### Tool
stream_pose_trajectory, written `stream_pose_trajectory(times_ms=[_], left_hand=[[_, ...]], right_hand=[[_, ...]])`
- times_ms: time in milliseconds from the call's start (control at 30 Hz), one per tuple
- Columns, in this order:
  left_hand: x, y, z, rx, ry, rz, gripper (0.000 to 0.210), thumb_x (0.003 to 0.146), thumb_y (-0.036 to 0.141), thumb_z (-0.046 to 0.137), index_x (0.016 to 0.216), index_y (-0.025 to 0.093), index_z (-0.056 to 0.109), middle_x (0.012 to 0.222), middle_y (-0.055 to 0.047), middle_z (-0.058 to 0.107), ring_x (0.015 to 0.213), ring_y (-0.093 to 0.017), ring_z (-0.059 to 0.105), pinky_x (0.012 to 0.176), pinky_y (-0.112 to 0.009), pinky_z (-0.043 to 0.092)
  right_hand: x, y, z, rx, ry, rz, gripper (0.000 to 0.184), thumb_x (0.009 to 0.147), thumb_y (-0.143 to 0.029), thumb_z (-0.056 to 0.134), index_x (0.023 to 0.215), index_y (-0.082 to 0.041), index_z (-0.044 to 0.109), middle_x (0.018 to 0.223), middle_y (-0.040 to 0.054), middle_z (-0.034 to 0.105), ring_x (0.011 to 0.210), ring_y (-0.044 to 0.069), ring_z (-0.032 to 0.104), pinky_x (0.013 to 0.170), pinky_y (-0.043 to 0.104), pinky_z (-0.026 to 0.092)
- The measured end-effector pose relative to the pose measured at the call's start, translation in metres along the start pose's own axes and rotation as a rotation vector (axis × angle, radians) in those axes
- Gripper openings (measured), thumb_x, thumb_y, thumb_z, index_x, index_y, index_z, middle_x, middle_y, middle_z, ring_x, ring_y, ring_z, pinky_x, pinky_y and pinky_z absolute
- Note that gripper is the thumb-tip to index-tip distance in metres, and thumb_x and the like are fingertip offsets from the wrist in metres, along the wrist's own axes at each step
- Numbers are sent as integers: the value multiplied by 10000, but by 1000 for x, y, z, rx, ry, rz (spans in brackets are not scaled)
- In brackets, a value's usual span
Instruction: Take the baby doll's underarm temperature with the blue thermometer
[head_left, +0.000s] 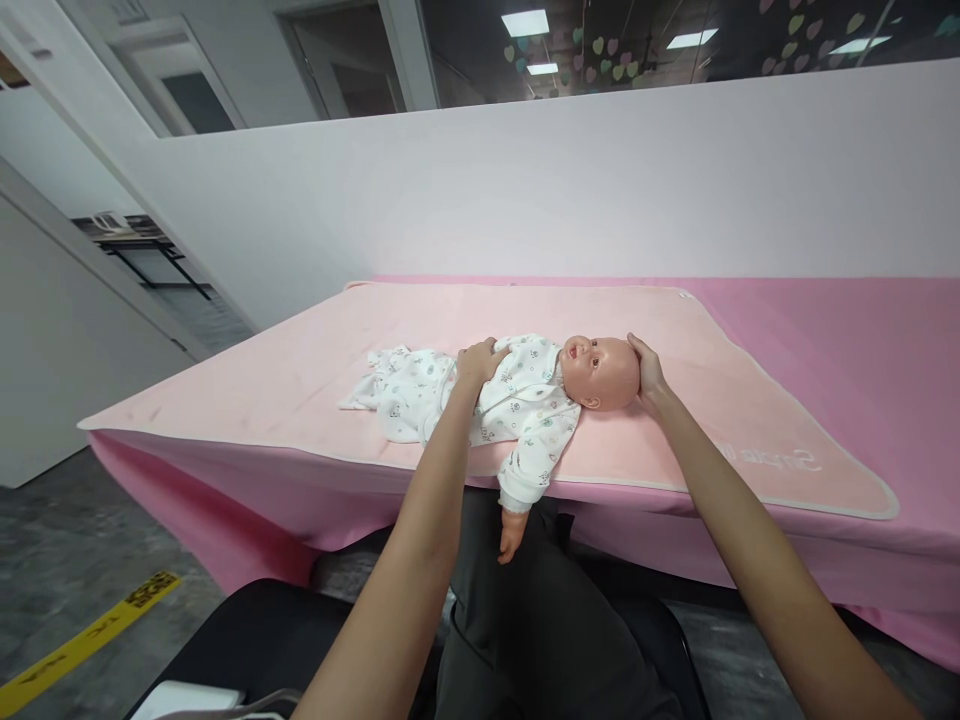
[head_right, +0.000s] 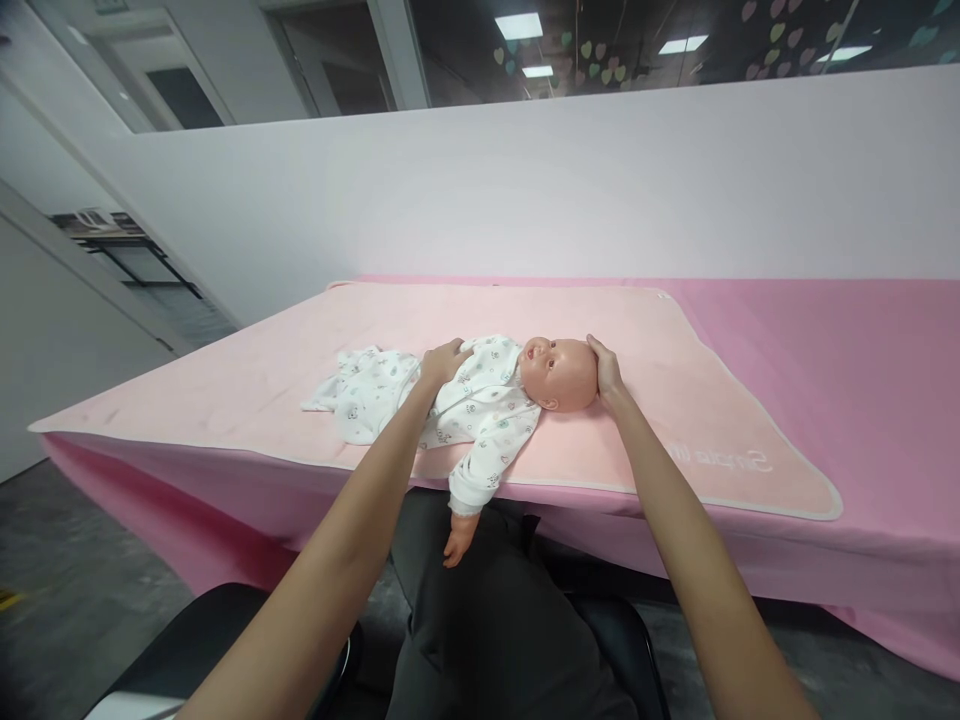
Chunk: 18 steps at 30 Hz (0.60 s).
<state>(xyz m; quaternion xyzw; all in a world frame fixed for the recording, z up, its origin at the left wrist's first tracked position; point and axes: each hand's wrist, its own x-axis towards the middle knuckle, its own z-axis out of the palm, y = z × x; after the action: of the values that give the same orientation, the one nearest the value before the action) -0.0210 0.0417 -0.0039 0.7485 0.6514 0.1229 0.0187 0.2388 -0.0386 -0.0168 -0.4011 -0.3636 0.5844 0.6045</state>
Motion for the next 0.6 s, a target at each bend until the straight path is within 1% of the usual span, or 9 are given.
stream_pose_trajectory(times_ms=[233,300,433,500,600], left_hand=[[0,1,0,9,-4,-6,432,852,504,283,1062,226,540,1077,-74,650,1037,-241,571,901,-350,366],[0,0,0,5,-9,-7,440,851,506,283,1068,222,539,1075,-76,650,1033,-246,572,898,-354,369],[1,0,0,13,-10,-11,451,850,512,276,1085,224,533,1087,-75,645,1044,-243,565,912,-353,362],[0,1,-1,10,-13,-14,450,850,511,278,1086,225,534,1088,-73,645,1043,-244,565,913,-353,360],[-1,2,-2,1,-20,-16,451,850,510,279,1088,223,534,1088,-74,645,1038,-247,566,912,-356,362]], right_hand=[[4,1,-3,-17,-9,-4,442,716,-582,484,742,-176,656,737,82,702,822,267,646,754,372,501],[6,0,-5,-41,39,-49,422,708,-579,498,729,-188,655,731,66,696,825,255,638,755,361,491],[12,-1,-14,-73,213,-143,391,689,-572,518,721,-207,654,768,36,676,835,214,614,771,319,465],[14,-2,-17,-73,244,-162,402,684,-584,509,729,-211,654,805,39,667,849,205,602,771,310,457],[14,-4,-19,-68,238,-181,414,676,-601,500,729,-217,648,817,46,658,870,207,592,772,311,450]])
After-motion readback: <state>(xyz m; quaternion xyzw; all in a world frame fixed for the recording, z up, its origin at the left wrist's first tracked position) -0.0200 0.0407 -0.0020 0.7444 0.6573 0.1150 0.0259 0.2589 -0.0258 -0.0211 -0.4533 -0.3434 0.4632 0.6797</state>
